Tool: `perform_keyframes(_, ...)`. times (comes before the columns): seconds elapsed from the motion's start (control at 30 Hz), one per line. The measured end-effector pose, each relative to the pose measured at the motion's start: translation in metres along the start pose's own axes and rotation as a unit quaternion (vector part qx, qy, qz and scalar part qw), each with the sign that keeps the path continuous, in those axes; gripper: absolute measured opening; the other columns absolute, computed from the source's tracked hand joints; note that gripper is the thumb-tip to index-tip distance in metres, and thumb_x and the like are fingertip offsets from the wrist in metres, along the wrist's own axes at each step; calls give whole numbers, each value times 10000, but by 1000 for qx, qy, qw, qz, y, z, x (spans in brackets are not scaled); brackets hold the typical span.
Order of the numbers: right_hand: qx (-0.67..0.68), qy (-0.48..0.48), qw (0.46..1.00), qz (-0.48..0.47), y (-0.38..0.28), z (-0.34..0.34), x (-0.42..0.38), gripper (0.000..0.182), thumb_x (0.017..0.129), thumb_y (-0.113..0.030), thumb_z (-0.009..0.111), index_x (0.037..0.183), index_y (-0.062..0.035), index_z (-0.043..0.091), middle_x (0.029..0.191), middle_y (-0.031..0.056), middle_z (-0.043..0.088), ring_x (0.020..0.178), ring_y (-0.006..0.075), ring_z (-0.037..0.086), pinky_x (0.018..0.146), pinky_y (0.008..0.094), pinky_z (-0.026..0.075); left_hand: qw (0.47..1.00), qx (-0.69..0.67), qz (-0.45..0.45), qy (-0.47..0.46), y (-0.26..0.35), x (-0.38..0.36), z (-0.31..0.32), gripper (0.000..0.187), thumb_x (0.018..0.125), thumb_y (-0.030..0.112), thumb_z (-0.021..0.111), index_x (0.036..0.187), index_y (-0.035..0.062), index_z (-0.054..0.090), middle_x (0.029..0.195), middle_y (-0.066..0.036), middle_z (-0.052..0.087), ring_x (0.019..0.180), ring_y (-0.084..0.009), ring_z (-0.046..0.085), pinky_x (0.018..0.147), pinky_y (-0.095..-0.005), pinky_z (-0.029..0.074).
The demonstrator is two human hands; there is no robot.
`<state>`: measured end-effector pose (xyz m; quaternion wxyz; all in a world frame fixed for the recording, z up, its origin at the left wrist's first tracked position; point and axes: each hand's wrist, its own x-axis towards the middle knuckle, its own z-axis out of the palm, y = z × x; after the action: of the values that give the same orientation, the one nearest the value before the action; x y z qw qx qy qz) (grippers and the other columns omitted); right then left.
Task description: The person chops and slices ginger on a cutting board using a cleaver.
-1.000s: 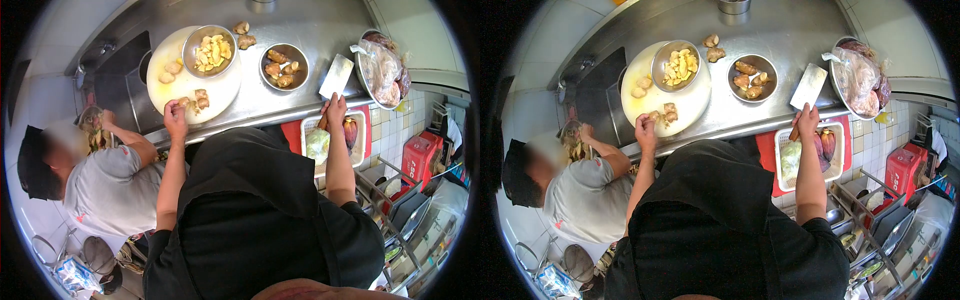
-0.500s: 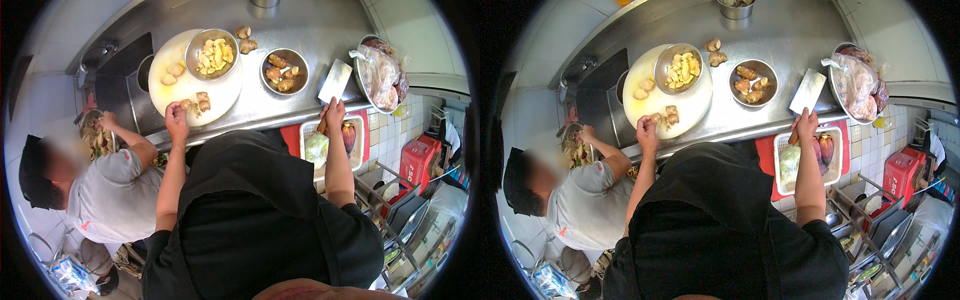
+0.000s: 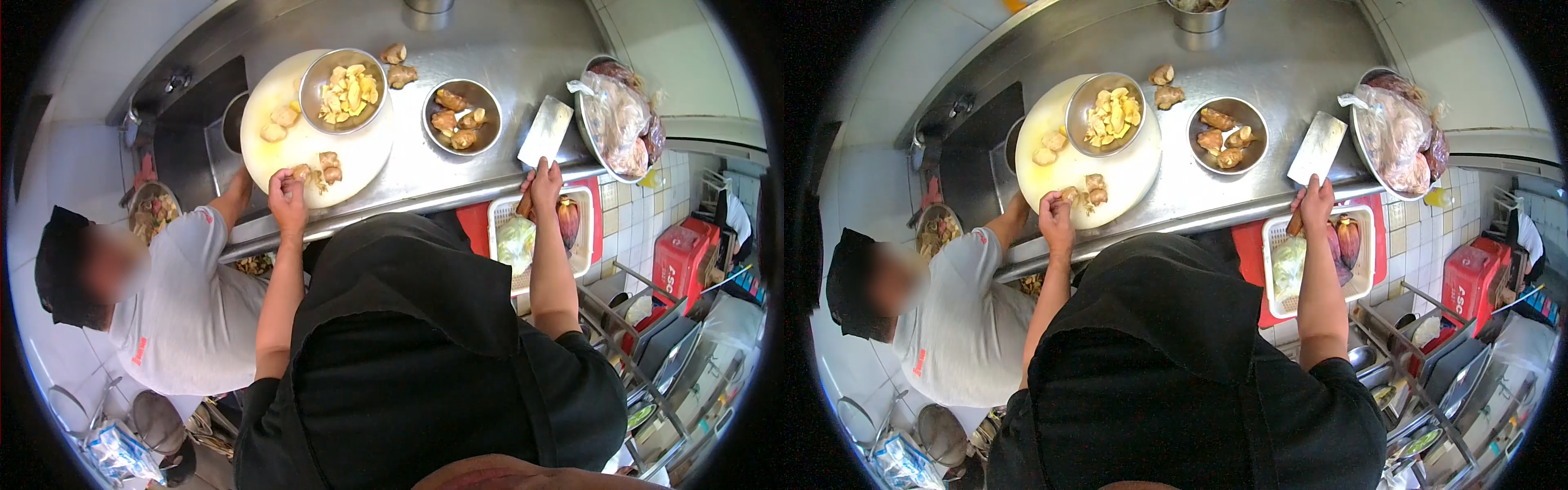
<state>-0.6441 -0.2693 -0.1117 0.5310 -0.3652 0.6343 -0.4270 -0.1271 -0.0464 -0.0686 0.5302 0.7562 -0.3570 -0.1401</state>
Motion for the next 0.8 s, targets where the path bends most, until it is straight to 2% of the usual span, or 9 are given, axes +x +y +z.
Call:
perform_keyframes(0.23, 5, -4, 1000, -5, 3, -1, 2, 272, 1146, -298, 485, 1109, -33, 531, 642, 57, 544, 420, 180, 538, 397, 341, 466, 1000, 3, -9, -4, 6, 0, 0, 259, 939, 44, 724, 1181, 3, 642, 997, -22, 661, 869, -119, 580, 828, -278, 501)
perform_keyframes(0.3, 6, -5, 1000, 4, 2, -1, 1, 234, 1139, -302, 507, 1106, -77, 559, 658, 35, 555, 447, 167, 538, 425, 330, 463, 1000, -8, -17, -9, 6, 1, -1, 261, 941, 44, 724, 1184, 4, 640, 987, -17, 656, 873, -115, 576, 831, -273, 497)
perform_keyframes(0.4, -3, -5, 1000, -5, 0, 0, -1, 228, 1139, -300, 507, 1102, -81, 556, 656, 33, 554, 443, 167, 536, 422, 332, 461, 998, -7, -45, -39, 11, 4, -4, 291, 922, 67, 748, 1189, 13, 645, 1045, -37, 658, 947, -140, 592, 875, -299, 493)
perform_keyframes(0.47, -5, -5, 1000, -7, 3, -2, 1, 225, 1138, -298, 507, 1102, -82, 557, 654, 32, 553, 444, 167, 537, 421, 332, 459, 995, 94, -2, -38, 23, 7, -5, 355, 873, 69, 761, 1209, 35, 649, 1142, -91, 662, 1048, -232, 625, 949, -360, 501)
perform_keyframes(0.5, -9, -7, 1000, -10, 4, -2, 2, 223, 1138, -297, 506, 1103, -82, 557, 653, 31, 552, 445, 167, 538, 420, 332, 458, 995, 94, -2, -39, 34, 8, -5, 355, 873, 69, 761, 1209, 35, 649, 1142, -91, 662, 1048, -232, 625, 949, -360, 501)
perform_keyframes(0.57, -2, -4, 1000, -3, 6, -2, 3, 222, 1138, -295, 506, 1103, -82, 557, 652, 30, 550, 446, 167, 538, 420, 332, 456, 937, 256, 234, -35, 62, 11, -4, 476, 827, 60, 754, 1290, 52, 646, 1266, -149, 652, 1148, -350, 626, 1025, -428, 497)
perform_keyframes(0.6, 6, -1, 1000, 5, 6, -2, 3, 220, 1138, -293, 506, 1104, -81, 556, 651, 29, 549, 447, 166, 539, 420, 332, 455, 937, 256, 233, -34, 73, 11, -5, 476, 827, 60, 754, 1290, 52, 646, 1266, -149, 652, 1148, -350, 626, 1025, -428, 497)
perform_keyframes(0.67, 2, -1, 1000, 0, 5, -2, 4, 246, 1140, -290, 497, 1108, -51, 545, 652, 45, 548, 435, 177, 542, 409, 340, 460, 913, 321, 176, -182, 90, 7, -6, 584, 826, 46, 726, 1399, 61, 617, 1336, -177, 646, 1226, -404, 616, 1082, -458, 494)
perform_keyframes(0.8, 1, 4, 1000, -5, 4, -1, 3, 270, 1139, -287, 491, 1106, -23, 537, 656, 61, 547, 425, 186, 548, 397, 347, 466, 903, 319, 99, -271, 113, 1, 1, 639, 894, 88, 709, 1510, 57, 542, 1435, -204, 613, 1316, -408, 598, 1101, -456, 513)
